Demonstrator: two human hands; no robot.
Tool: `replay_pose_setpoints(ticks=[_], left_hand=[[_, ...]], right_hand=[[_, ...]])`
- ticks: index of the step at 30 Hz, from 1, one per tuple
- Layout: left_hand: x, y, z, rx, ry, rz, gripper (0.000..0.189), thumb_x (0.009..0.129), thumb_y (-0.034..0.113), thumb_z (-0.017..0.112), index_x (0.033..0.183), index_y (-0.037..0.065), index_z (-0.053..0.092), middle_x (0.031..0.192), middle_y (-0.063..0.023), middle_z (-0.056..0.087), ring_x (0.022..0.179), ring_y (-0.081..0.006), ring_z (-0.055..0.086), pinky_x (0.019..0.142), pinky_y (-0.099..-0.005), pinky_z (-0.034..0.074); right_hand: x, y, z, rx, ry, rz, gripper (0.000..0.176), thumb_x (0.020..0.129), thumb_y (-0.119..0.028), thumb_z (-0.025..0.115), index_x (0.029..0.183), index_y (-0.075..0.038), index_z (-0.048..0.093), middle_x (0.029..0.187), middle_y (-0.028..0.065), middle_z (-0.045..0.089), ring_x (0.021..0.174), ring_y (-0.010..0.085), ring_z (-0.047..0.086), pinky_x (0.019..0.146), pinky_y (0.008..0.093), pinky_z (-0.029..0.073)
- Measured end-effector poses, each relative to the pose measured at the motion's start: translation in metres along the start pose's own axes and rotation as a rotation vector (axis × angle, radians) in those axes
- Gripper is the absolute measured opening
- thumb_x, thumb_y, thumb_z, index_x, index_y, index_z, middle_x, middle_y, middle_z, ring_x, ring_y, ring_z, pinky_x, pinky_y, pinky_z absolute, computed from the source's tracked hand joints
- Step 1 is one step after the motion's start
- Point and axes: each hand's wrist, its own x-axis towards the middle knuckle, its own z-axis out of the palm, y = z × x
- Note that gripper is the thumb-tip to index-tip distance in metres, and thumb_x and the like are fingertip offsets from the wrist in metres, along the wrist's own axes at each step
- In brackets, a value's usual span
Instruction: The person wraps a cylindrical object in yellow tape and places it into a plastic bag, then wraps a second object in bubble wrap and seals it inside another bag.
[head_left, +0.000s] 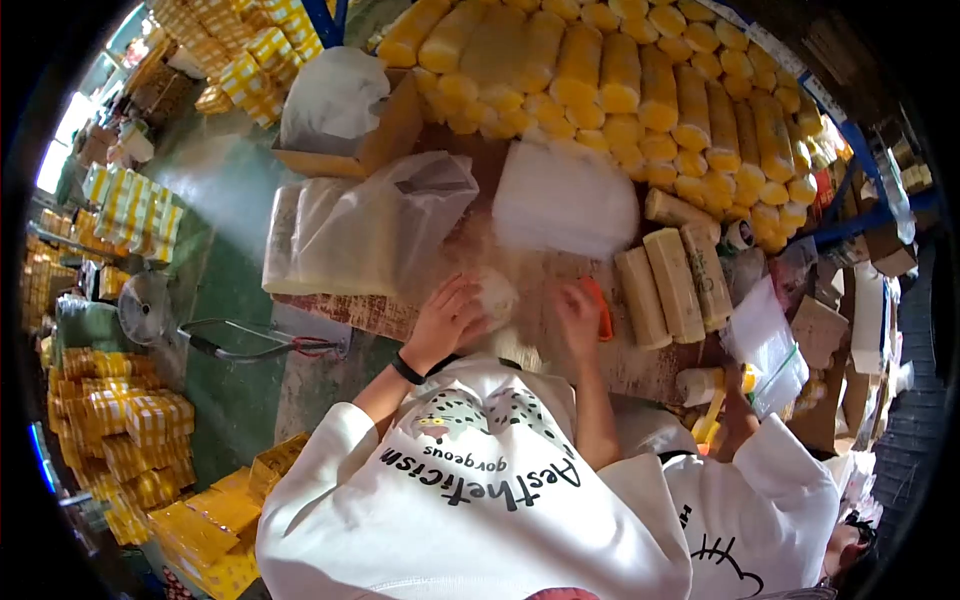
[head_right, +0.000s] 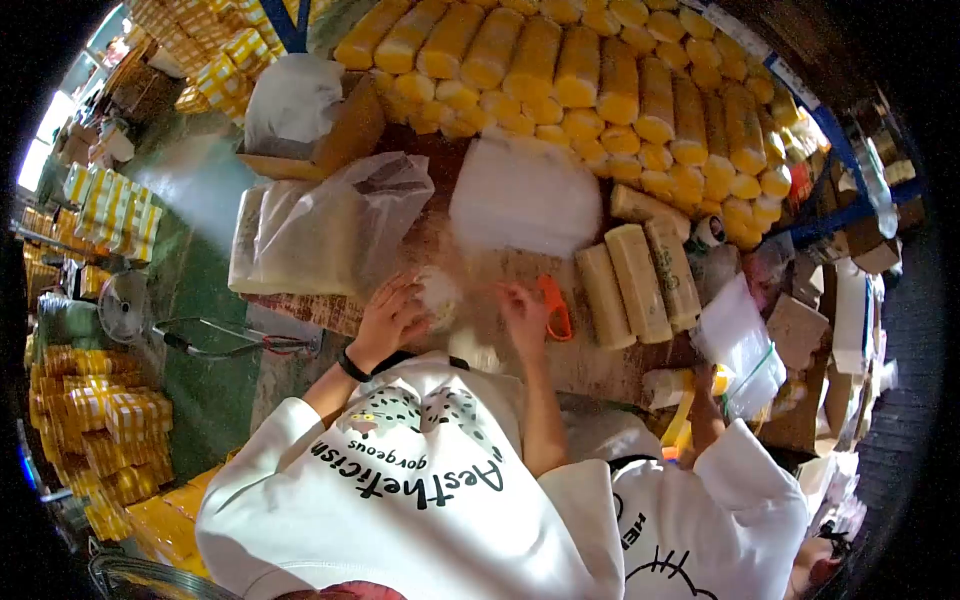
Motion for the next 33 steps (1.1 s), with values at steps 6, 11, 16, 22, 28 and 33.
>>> replay_pose_setpoints(ticks=[6,11,16,22,28,33], left_hand=[[0.025,-0.001,-0.013,0.030,-0.013,0.139,0.020,0.076,0.023,0.067,0.082,0.008,0.056,0.114,-0.0062,0.056,0.117,-0.0266,0.049,0.097,-0.0427,0.042],[0.023,-0.016,-0.002,0.049,-0.069,0.259,0.019,0.076,0.025,0.066,0.082,0.009,0.056,0.104,-0.0050,0.056,0.114,-0.0251,0.051,0.094,-0.0415,0.043],[0.002,-0.022,0.010,0.105,-0.071,0.154,0.021,0.076,0.026,0.065,0.087,0.011,0.057,0.105,-0.0064,0.056,0.108,-0.0259,0.053,0.089,-0.0398,0.045],[-0.002,-0.014,-0.003,-0.204,0.018,0.009,0.022,0.077,0.014,0.065,0.097,0.008,0.060,0.104,-0.0097,0.058,0.100,-0.0299,0.056,0.083,-0.0410,0.047],[0.049,-0.004,-0.033,-0.278,0.179,-0.135,0.023,0.076,0.003,0.064,0.099,0.005,0.060,0.108,-0.0111,0.059,0.095,-0.0308,0.057,0.080,-0.0365,0.047],[0.091,0.022,-0.070,-0.503,0.054,-0.204,0.021,0.080,0.005,0.062,0.101,0.004,0.061,0.107,-0.0108,0.060,0.093,-0.0275,0.059,0.081,-0.0355,0.047]], right_hand=[[0.012,0.087,-0.030,-0.864,0.095,0.412,0.061,0.070,-0.039,0.075,0.112,-0.001,0.052,0.109,0.0177,0.057,0.104,0.0301,0.055,0.089,0.0402,0.045],[0.004,0.180,-0.021,-0.980,0.130,0.216,0.047,0.073,-0.027,0.073,0.107,-0.001,0.052,0.105,0.0160,0.058,0.099,0.0331,0.056,0.084,0.0386,0.047],[0.000,0.120,-0.038,-0.507,0.256,-0.105,0.031,0.071,-0.015,0.075,0.093,-0.001,0.056,0.089,0.0160,0.059,0.078,0.0358,0.056,0.067,0.0356,0.048],[-0.032,0.057,-0.027,-0.231,0.266,-0.233,0.033,0.072,-0.002,0.070,0.104,-0.001,0.059,0.102,0.0144,0.060,0.088,0.0283,0.060,0.076,0.0341,0.050],[-0.029,-0.011,-0.024,-0.377,0.250,-0.563,0.027,0.070,-0.002,0.068,0.096,-0.001,0.062,0.099,0.0140,0.061,0.094,0.0320,0.058,0.082,0.0388,0.049],[-0.023,-0.052,-0.033,-0.406,0.194,-0.853,0.014,0.066,-0.002,0.061,0.080,0.001,0.061,0.087,0.0133,0.061,0.086,0.0321,0.059,0.085,0.0438,0.048]])
